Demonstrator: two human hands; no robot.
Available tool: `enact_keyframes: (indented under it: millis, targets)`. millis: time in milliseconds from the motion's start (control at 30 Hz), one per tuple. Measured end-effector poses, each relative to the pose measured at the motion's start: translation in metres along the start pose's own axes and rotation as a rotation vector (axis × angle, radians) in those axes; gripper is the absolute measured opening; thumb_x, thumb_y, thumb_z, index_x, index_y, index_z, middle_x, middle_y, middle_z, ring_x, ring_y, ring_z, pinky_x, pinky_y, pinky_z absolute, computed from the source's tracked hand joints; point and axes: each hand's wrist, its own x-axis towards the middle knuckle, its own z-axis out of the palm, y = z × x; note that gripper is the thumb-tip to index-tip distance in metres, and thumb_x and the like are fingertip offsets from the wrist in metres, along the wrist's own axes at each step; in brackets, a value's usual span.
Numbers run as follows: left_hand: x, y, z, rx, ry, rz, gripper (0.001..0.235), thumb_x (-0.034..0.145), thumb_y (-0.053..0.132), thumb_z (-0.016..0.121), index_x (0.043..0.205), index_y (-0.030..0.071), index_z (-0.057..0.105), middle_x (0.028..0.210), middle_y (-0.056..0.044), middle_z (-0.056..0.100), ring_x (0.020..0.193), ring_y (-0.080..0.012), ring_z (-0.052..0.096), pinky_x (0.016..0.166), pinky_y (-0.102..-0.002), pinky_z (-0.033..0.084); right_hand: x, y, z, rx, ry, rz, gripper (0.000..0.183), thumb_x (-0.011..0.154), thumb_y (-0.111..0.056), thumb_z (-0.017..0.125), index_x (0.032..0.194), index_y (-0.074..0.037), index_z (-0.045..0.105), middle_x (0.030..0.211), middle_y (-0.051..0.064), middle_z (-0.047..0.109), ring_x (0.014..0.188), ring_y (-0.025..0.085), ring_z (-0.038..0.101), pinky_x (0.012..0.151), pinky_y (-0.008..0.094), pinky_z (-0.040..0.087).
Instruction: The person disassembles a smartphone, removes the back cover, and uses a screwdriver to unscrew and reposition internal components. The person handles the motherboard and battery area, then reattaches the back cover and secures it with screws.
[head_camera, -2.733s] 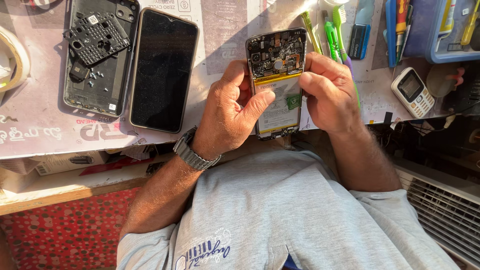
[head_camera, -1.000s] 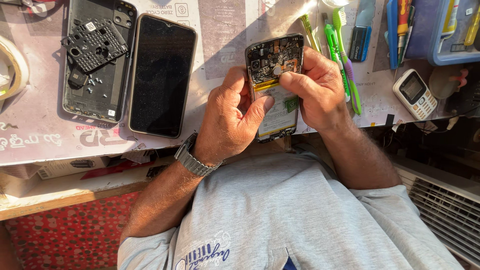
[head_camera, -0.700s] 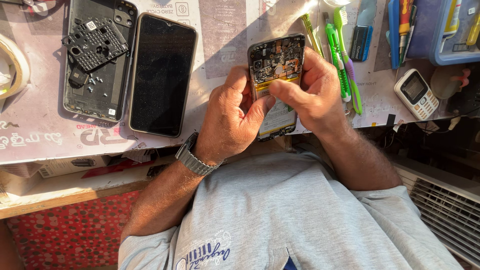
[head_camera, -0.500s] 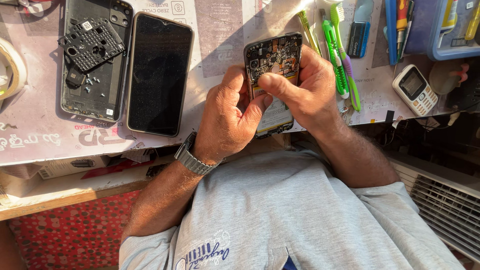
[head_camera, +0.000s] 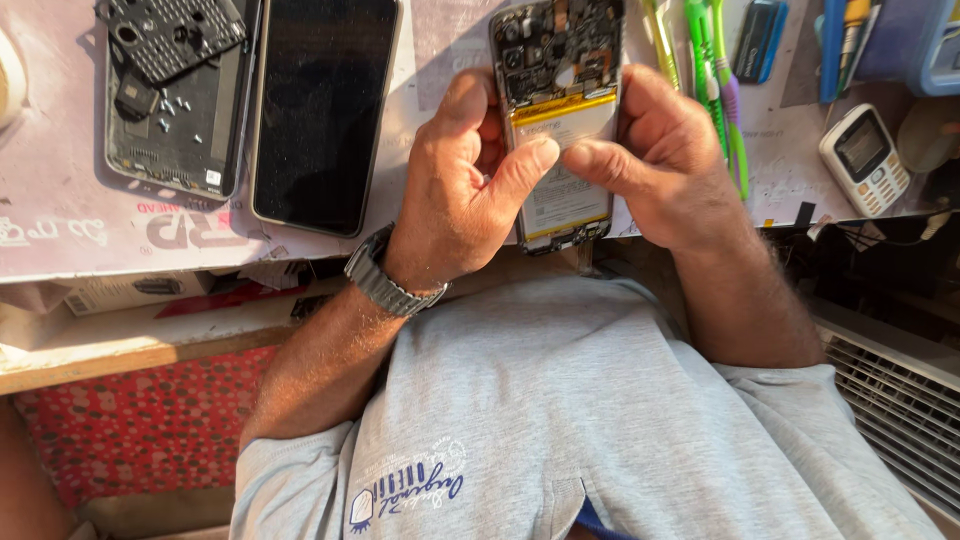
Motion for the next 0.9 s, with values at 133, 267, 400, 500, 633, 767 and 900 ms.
enact_keyframes:
  millis: [133,267,400,500,633,767,900]
  targets:
    - [-0.002,-0.006,0.002,0.002,-0.013,0.002,0.023,0.115,0.014,0.063,0.128,0.001,0.048,0.112,-0.012,0.073,0.103,-0.0122,0.075,0.090,-0.028,0.066,0.000,0.005,0.000,-0.062,0.077,0.011,0.037,0.110,-0.015,0.070,0.137,0.006,0.056,0.127,0.012,0.070,0.110,0.012,0.064,0.100,0.027,0.053]
    - [0.001,-0.004,0.000,-0.041,0.003,0.053,0.026,0.113,0.015,0.062,0.131,0.002,0.049,0.123,-0.015,0.068,0.113,-0.0157,0.072,0.098,-0.031,0.065,-0.002,0.001,-0.006,-0.128,-0.035,-0.028,0.053,0.100,-0.018,0.073,0.141,0.005,0.048,0.132,0.011,0.065,0.122,0.014,0.064,0.109,0.030,0.056]
    - [0.002,-0.003,0.003,-0.077,0.006,0.011,0.031,0.111,0.014,0.060,0.136,0.001,0.046,0.125,-0.017,0.069,0.113,-0.0165,0.072,0.100,-0.031,0.065,-0.008,0.003,-0.008,-0.144,-0.023,-0.035,0.055,0.102,-0.013,0.078,0.142,0.008,0.048,0.131,0.014,0.067,0.120,0.016,0.068,0.107,0.030,0.059]
    - [-0.001,-0.004,0.005,0.007,-0.095,0.113,0.045,0.115,0.012,0.064,0.143,-0.001,0.031,0.130,-0.020,0.064,0.123,-0.0212,0.068,0.106,-0.034,0.061,-0.012,0.009,-0.008,-0.020,0.071,-0.035,0.054,0.103,-0.011,0.080,0.143,0.009,0.049,0.130,0.015,0.068,0.120,0.017,0.068,0.108,0.029,0.058]
    - [-0.002,-0.006,0.004,0.022,-0.110,0.006,0.048,0.116,0.013,0.065,0.146,0.000,0.030,0.128,-0.020,0.069,0.118,-0.0209,0.075,0.098,-0.033,0.063,-0.011,0.004,-0.006,-0.085,0.068,-0.077,0.064,0.099,-0.013,0.081,0.147,0.007,0.045,0.132,0.013,0.065,0.123,0.016,0.066,0.109,0.028,0.057]
    - [-0.002,-0.008,0.003,0.071,-0.065,0.030,0.041,0.116,0.018,0.061,0.142,0.000,0.034,0.119,-0.017,0.072,0.112,-0.0186,0.076,0.093,-0.032,0.066,-0.010,-0.004,-0.005,-0.125,-0.034,-0.083,0.072,0.100,-0.014,0.082,0.152,0.006,0.037,0.137,0.014,0.063,0.126,0.017,0.065,0.109,0.029,0.057]
    - [-0.002,-0.010,0.003,0.146,-0.051,0.011,0.035,0.118,0.021,0.059,0.136,0.001,0.039,0.103,-0.013,0.075,0.096,-0.0127,0.077,0.082,-0.027,0.066,-0.010,0.001,-0.002,-0.116,0.085,-0.028,0.068,0.098,-0.014,0.079,0.150,0.009,0.042,0.128,0.016,0.067,0.115,0.017,0.068,0.101,0.028,0.060]
